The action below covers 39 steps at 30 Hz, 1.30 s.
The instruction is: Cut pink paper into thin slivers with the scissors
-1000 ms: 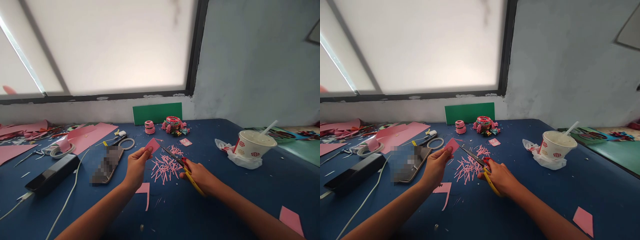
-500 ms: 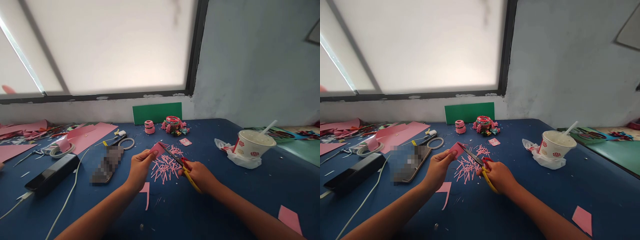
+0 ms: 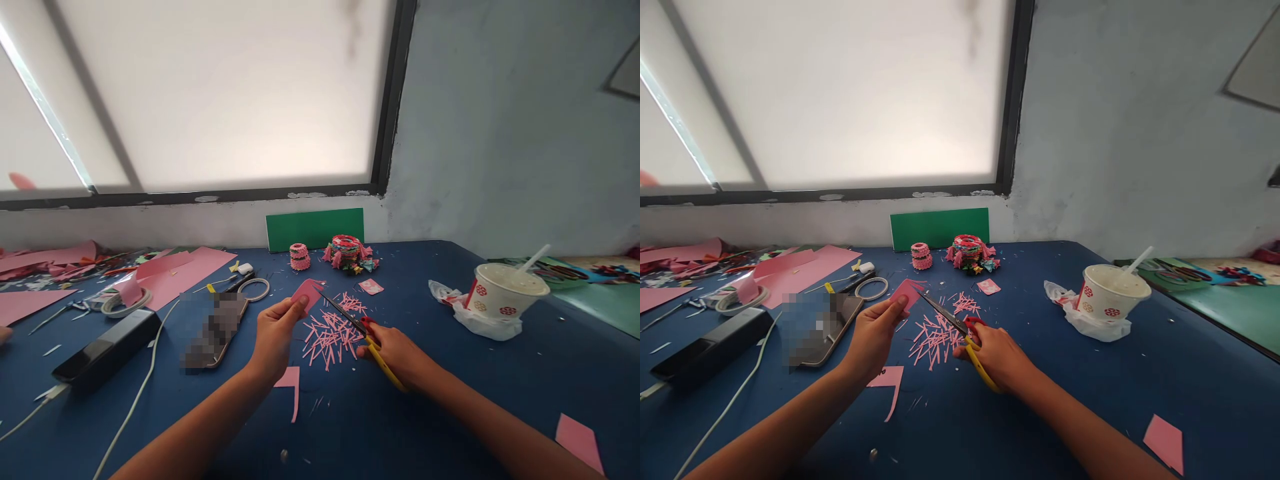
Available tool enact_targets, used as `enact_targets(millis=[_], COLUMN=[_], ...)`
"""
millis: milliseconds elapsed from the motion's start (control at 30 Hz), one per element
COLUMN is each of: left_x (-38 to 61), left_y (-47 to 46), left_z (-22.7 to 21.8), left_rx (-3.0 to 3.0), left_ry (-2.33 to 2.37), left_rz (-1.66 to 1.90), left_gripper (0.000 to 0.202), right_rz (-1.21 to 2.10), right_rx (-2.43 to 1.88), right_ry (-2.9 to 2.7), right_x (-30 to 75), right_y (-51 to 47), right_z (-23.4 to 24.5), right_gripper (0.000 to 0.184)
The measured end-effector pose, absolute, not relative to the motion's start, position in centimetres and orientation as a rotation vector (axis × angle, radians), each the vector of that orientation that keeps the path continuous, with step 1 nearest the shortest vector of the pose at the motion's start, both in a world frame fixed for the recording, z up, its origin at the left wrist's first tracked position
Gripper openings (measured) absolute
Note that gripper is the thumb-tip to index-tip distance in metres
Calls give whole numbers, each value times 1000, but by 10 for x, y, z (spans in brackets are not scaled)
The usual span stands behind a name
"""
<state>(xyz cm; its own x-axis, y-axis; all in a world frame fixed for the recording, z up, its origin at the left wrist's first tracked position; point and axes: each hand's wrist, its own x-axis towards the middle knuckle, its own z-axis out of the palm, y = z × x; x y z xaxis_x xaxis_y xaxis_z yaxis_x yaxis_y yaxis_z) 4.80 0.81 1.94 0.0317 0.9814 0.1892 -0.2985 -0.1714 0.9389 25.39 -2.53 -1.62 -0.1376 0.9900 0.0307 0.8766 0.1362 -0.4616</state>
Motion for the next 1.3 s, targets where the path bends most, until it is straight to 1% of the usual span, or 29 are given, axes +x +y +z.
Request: enact_targets(millis=[333,633,933,1100,1300], left_x=[49,51,53,53,53], left_y=[6,1,-3,-5,-3], left_z=[19,19,21,20,19], left_rx=[1132,1178,1153,1156,1168], left_ry=[823,820,793,768,784], left_rz=[1402,1279,1263,1235,1257], left_gripper=[19,18,22,19,18], right_rz=[473,460,472,475,459], right_rx=[-1837,-1806,-1822,-1821,-1813], right_ry=[-2089,-2085,-2078,-2060,-2064], right_x=[251,252,251,251,251], right_y=[-27,-27,-27,-29,-29], right_z=[-12,-12,-11,-10,-10], right_gripper=[37,35,34,33,35])
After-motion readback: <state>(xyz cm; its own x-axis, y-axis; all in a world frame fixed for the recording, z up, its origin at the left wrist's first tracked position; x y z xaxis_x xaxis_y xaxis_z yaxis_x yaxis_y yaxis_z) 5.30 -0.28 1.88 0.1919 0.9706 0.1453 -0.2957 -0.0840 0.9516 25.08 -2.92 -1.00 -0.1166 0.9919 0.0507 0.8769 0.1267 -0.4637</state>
